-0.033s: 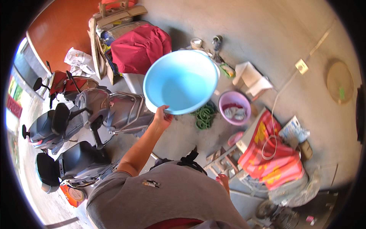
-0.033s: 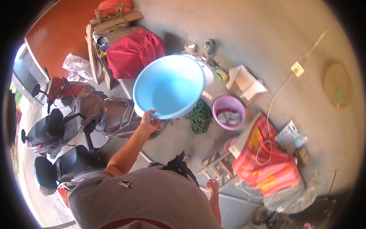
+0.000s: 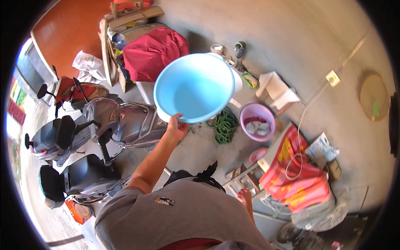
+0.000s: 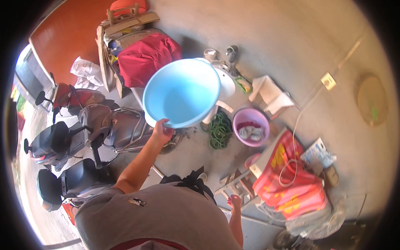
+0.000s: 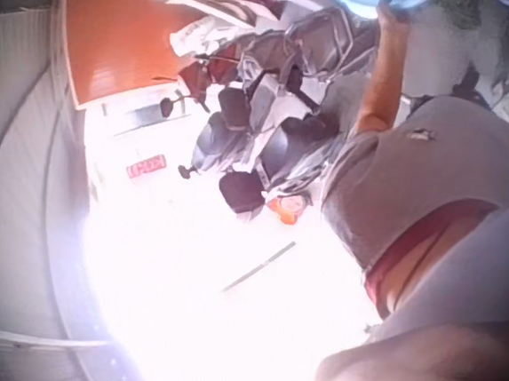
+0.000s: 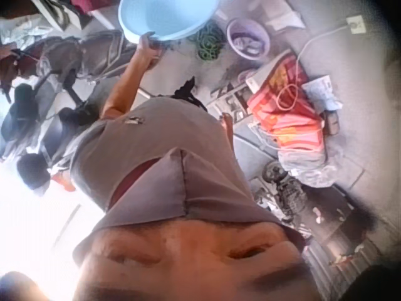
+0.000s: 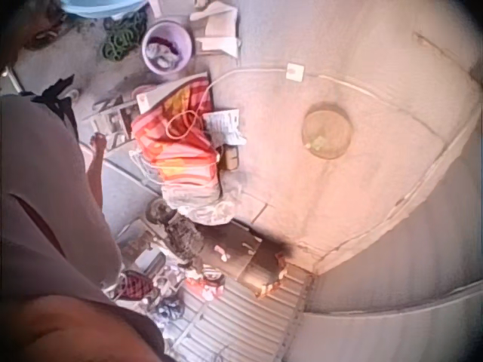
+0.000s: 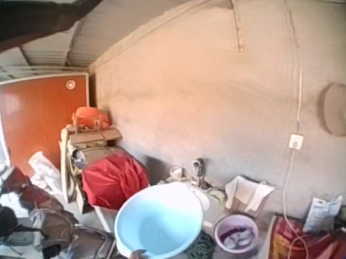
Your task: The person washes a red cloth and a grey towel by hand in a blue basin filled with water. They rinse the items, wring them out, and then carry the basin outside to hang the wet clothes on a drying rack.
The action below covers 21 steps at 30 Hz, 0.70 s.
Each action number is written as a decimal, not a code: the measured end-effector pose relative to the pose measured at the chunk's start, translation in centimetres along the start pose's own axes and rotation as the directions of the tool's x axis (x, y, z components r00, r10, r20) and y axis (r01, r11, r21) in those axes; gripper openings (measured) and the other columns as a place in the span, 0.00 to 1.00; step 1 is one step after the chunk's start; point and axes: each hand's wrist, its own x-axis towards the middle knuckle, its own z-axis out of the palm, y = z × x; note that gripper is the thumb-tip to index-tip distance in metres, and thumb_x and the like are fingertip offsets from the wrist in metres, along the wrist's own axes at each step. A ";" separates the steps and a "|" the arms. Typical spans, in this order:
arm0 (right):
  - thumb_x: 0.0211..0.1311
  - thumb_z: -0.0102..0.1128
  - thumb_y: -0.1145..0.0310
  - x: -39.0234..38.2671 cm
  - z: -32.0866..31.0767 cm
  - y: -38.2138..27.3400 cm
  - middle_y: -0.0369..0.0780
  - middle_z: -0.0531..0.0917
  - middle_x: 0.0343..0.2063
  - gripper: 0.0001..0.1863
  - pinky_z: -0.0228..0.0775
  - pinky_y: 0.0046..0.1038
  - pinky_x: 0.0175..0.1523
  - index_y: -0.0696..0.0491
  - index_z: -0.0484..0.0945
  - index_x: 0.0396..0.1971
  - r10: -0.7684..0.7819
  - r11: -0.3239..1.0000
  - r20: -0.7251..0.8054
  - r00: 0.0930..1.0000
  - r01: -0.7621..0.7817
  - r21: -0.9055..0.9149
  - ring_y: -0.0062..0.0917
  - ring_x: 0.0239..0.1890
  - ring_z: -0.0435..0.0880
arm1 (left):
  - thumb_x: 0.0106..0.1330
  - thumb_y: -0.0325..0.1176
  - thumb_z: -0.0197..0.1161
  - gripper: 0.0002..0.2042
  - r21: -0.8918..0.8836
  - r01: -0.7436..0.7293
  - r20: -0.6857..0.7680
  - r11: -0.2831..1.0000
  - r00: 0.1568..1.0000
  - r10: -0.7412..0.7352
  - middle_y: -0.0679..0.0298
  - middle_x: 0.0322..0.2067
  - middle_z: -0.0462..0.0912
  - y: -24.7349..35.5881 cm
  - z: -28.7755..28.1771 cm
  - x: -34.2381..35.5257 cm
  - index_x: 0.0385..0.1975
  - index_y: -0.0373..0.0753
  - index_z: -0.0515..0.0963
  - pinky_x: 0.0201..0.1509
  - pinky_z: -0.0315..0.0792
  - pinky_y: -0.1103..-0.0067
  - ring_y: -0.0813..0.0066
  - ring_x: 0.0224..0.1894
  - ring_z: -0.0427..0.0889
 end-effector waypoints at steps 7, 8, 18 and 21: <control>0.59 0.54 0.63 7.3 4.4 -20.8 0.38 0.78 0.26 0.10 0.75 0.25 0.31 0.53 0.74 0.36 -0.214 0.931 0.037 0.976 0.216 -0.294 0.23 0.26 0.79 | 0.56 0.32 0.59 0.14 -0.073 -0.273 -0.136 0.959 0.956 0.261 0.56 0.27 0.71 11.7 6.5 10.8 0.35 0.31 0.65 0.25 0.78 0.76 0.65 0.23 0.75; 0.59 0.54 0.63 8.1 5.7 -22.5 0.38 0.78 0.27 0.10 0.75 0.26 0.31 0.53 0.74 0.36 -0.239 0.919 0.045 0.970 0.241 -0.312 0.24 0.27 0.79 | 0.54 0.31 0.60 0.13 -0.089 -0.276 -0.133 0.957 0.955 0.264 0.59 0.27 0.68 14.5 7.1 12.8 0.33 0.35 0.64 0.22 0.76 0.77 0.66 0.21 0.72; 0.60 0.53 0.65 12.5 14.3 -27.5 0.37 0.78 0.24 0.09 0.71 0.20 0.23 0.54 0.75 0.36 -0.057 0.962 0.039 0.998 0.066 -0.266 0.20 0.19 0.76 | 0.55 0.32 0.61 0.19 -0.207 -0.339 -0.217 0.918 0.931 0.295 0.49 0.42 0.66 37.0 17.3 32.2 0.44 0.38 0.63 0.27 0.75 0.73 0.66 0.29 0.70; 0.60 0.55 0.63 12.9 16.1 -30.3 0.35 0.76 0.22 0.10 0.70 0.20 0.23 0.53 0.75 0.36 -0.134 0.977 -0.051 0.990 0.124 -0.173 0.18 0.20 0.75 | 0.54 0.34 0.62 0.20 -0.039 -0.412 -0.036 0.910 0.911 0.411 0.52 0.42 0.68 40.6 20.3 39.7 0.45 0.39 0.63 0.32 0.73 0.70 0.65 0.32 0.70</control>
